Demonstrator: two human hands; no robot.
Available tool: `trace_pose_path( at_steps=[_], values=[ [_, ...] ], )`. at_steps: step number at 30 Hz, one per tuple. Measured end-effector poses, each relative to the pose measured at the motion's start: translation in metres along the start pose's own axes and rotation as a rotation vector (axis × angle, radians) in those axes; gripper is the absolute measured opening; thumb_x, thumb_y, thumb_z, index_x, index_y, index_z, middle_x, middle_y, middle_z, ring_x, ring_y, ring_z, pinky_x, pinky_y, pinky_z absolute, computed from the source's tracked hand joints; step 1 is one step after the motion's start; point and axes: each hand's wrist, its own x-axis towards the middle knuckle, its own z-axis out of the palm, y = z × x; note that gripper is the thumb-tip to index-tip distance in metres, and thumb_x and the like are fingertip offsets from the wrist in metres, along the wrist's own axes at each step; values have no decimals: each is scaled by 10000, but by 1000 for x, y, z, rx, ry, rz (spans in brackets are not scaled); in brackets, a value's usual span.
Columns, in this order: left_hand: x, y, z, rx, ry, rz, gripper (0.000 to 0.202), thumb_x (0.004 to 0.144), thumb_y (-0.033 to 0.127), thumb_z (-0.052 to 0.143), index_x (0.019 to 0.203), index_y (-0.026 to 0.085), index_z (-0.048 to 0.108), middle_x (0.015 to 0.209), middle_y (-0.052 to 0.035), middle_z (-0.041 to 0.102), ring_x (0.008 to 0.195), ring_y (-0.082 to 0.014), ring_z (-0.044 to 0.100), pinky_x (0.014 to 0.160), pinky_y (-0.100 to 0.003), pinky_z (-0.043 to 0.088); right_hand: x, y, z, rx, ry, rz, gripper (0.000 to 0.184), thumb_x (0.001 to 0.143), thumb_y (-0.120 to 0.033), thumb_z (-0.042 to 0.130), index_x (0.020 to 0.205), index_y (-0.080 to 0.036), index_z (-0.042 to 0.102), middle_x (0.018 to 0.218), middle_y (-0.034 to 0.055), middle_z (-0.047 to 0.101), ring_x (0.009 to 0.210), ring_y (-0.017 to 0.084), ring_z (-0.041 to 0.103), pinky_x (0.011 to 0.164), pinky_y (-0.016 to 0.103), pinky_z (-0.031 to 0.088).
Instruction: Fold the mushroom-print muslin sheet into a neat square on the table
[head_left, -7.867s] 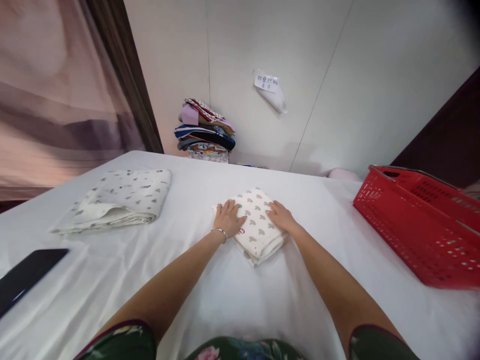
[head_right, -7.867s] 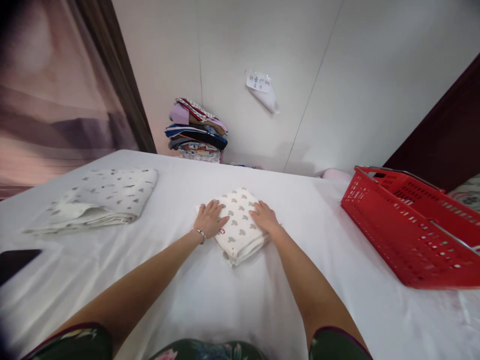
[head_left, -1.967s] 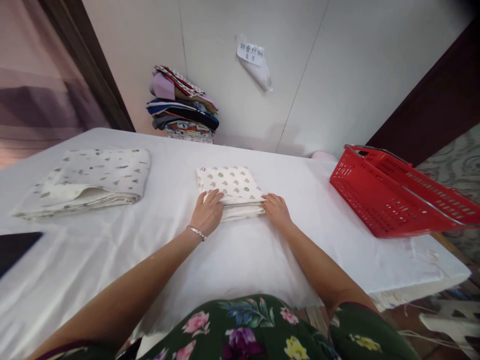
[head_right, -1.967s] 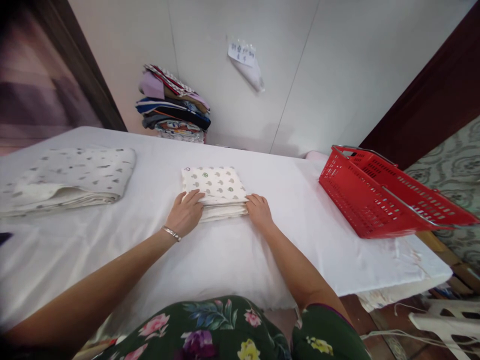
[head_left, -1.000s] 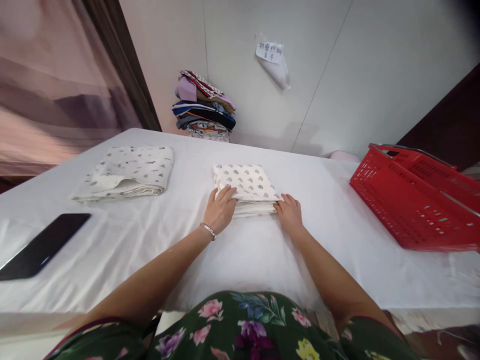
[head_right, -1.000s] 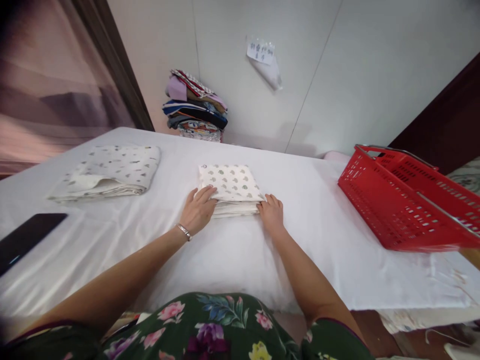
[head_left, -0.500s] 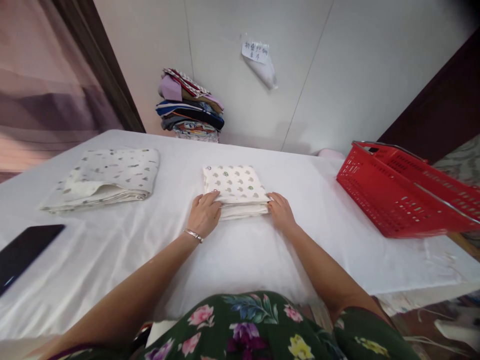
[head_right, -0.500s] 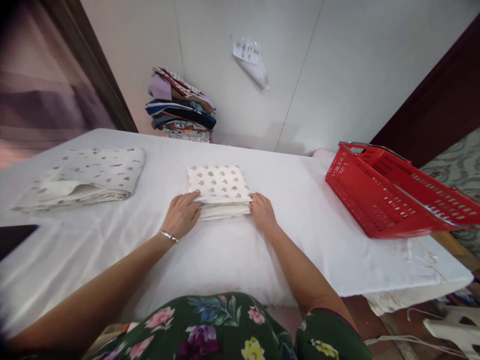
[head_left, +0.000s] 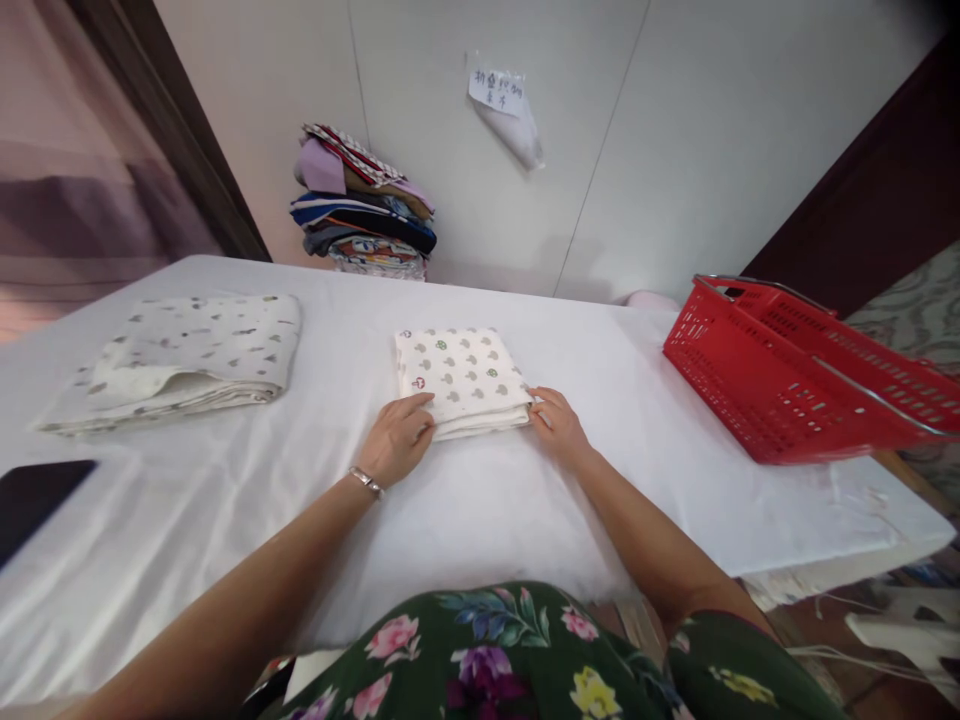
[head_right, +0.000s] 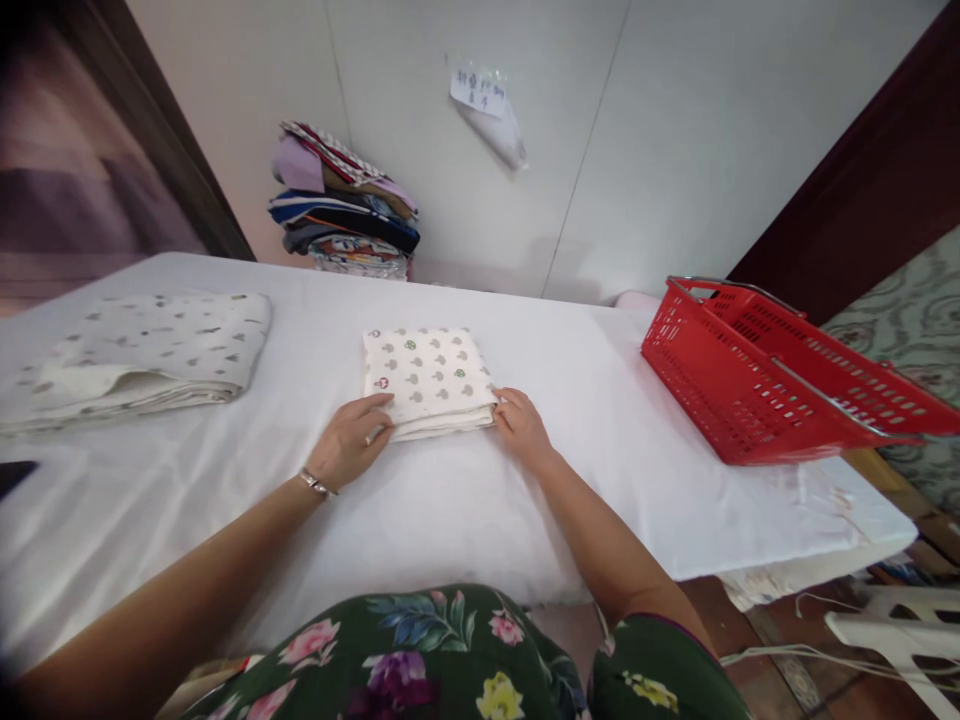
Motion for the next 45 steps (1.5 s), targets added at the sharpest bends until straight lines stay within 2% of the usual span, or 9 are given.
trace_pose_path(
  at_steps=[4,9,11,19,24,30,35,39,45],
  values=[
    [-3,-2,1,-10,-17,16,290,803,295,522,1060,165,557,1211,-132,587,1149,-223,524,969,-387,413,3,-5,-4,36,60,15,293,883,-283,457,1139,-182,556,1222,108,569,1202,199,460,1001,395,401],
    [-10,-10,2,72,-232,30,504,788,337,549,1268,206,467,1334,-103,504,1271,-263,409,1030,-466,337,0,-10,-5,-44,-299,-133,487,864,-312,497,1321,-153,440,1390,122,427,1332,240,313,1058,450,333],
    [-14,-13,-1,77,-251,15,428,822,288,496,1246,232,494,1317,-77,526,1260,-241,427,1039,-469,321,-5,-11,-4,-31,-346,-117,453,870,-288,486,1307,-174,464,1389,108,432,1327,236,326,1052,454,343],
    [-14,-8,-18,-141,-98,-62,206,816,310,523,959,208,632,1048,-80,666,1016,-188,587,886,-363,464,-2,-9,1,219,-136,103,278,867,-333,475,1046,-215,652,1134,77,640,1116,207,552,987,413,427],
    [-3,-14,-17,-259,35,-460,197,824,352,484,857,221,627,948,-38,661,866,-156,610,740,-277,496,27,-8,11,232,4,334,332,828,-411,474,1017,-210,657,1204,81,596,1124,225,534,918,396,460],
    [18,-27,2,-449,-82,-978,311,775,436,536,963,190,568,839,-29,672,666,-140,615,610,-253,456,52,-4,26,181,-173,656,470,788,-423,485,1191,-196,567,1183,84,607,1051,240,568,902,390,442],
    [24,-26,12,-499,-141,-1009,330,732,434,589,949,193,533,711,-7,652,651,-149,611,578,-238,415,55,7,30,85,-227,702,577,755,-462,525,1253,-169,520,1132,97,621,979,239,591,848,357,450],
    [24,-24,10,-457,-164,-998,207,734,406,568,762,205,525,678,2,624,636,-147,584,557,-241,380,66,11,31,-7,-261,654,585,776,-475,486,1275,-169,503,1065,79,635,898,220,605,812,336,450],
    [28,-13,-1,-511,-255,-925,335,739,464,535,556,205,426,498,31,503,522,-130,497,510,-245,326,85,10,29,-67,-406,738,646,812,-497,456,1333,-115,435,1032,108,651,912,235,617,802,333,453]
  ],
)
